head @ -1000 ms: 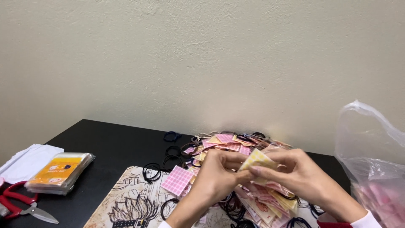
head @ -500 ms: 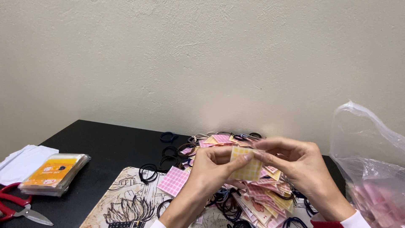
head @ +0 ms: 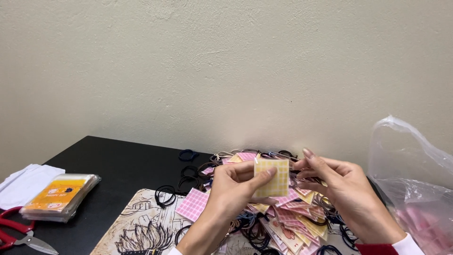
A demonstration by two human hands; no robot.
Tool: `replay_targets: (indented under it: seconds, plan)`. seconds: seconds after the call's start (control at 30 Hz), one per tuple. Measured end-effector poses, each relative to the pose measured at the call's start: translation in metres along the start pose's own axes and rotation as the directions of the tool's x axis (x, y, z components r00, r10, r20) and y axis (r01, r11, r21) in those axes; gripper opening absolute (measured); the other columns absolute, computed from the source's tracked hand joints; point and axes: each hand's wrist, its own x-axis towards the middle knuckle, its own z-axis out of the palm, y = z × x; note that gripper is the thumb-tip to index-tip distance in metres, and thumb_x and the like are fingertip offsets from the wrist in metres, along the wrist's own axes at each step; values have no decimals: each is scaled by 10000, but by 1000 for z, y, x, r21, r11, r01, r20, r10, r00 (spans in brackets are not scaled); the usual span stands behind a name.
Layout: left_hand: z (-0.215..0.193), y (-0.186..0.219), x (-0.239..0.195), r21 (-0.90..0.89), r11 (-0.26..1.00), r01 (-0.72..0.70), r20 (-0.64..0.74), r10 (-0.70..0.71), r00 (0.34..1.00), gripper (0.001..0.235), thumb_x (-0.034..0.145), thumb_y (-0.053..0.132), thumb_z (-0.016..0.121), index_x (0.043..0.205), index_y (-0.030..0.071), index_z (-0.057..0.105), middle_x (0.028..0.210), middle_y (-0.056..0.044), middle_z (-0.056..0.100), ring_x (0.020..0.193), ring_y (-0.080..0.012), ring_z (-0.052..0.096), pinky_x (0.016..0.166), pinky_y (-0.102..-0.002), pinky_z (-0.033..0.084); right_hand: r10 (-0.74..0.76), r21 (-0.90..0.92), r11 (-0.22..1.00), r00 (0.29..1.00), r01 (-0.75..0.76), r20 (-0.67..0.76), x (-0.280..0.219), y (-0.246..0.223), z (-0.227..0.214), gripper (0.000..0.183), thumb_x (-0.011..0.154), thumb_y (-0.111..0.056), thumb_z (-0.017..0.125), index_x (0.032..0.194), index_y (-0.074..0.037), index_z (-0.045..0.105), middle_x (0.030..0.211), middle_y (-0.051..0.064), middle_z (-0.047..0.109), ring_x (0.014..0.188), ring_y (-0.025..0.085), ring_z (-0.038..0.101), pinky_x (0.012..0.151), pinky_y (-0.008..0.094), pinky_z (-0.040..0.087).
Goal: The person repeatedly picks up small patterned paper squares and hair ties from a pile on a table, wraps the paper around the hair tie, and places the assembled item into a plastic bag. The process is repeated for multiple items throughout the clip.
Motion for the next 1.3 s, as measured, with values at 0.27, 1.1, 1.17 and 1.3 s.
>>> replay_targets:
  seconds: [0.27, 1.1, 1.17, 1.3]
  plan:
    - [-3, -13, 7, -16, 996, -88, 125, 90, 988, 423, 861, 34, 900, 1266, -85, 899, 1147, -253, 914, 972, -381, 888, 764, -447, 763, -19, -8, 1000, 996, 20, 88, 2, 7, -3, 314, 1019, -60, 776, 1185, 169, 913, 1129, 273, 901, 960, 322, 749, 917, 413, 604]
    - [3, -17, 5, -59, 996, -63, 131, 71, 989, 462, 845, 8, 900, 1289, -116, 881, 1142, -273, 903, 958, -377, 874, 813, -450, 768, 0, -15, 1000, 995, 1, 98, 0, 14, 4, 290, 1022, -112, 805, 1219, 62, 928, 1160, 137, 878, 987, 205, 683, 891, 373, 512]
    - [2, -20, 9, -70, 995, -68, 140, 77, 987, 467, 842, 10, 902, 1291, -116, 878, 1134, -275, 899, 952, -375, 873, 813, -447, 766, 11, -23, 1000, 995, -9, 95, -1, 13, 5, 287, 1021, -112, 809, 1216, 60, 930, 1158, 131, 878, 996, 196, 677, 899, 371, 505]
    - [2, -23, 11, -99, 993, -66, 152, 81, 985, 445, 854, 0, 895, 1282, -119, 876, 1132, -268, 893, 958, -387, 867, 824, -476, 767, -26, -12, 1000, 993, 28, 112, -1, 15, 5, 277, 1023, -107, 809, 1185, 77, 937, 1123, 159, 895, 964, 222, 705, 856, 381, 508]
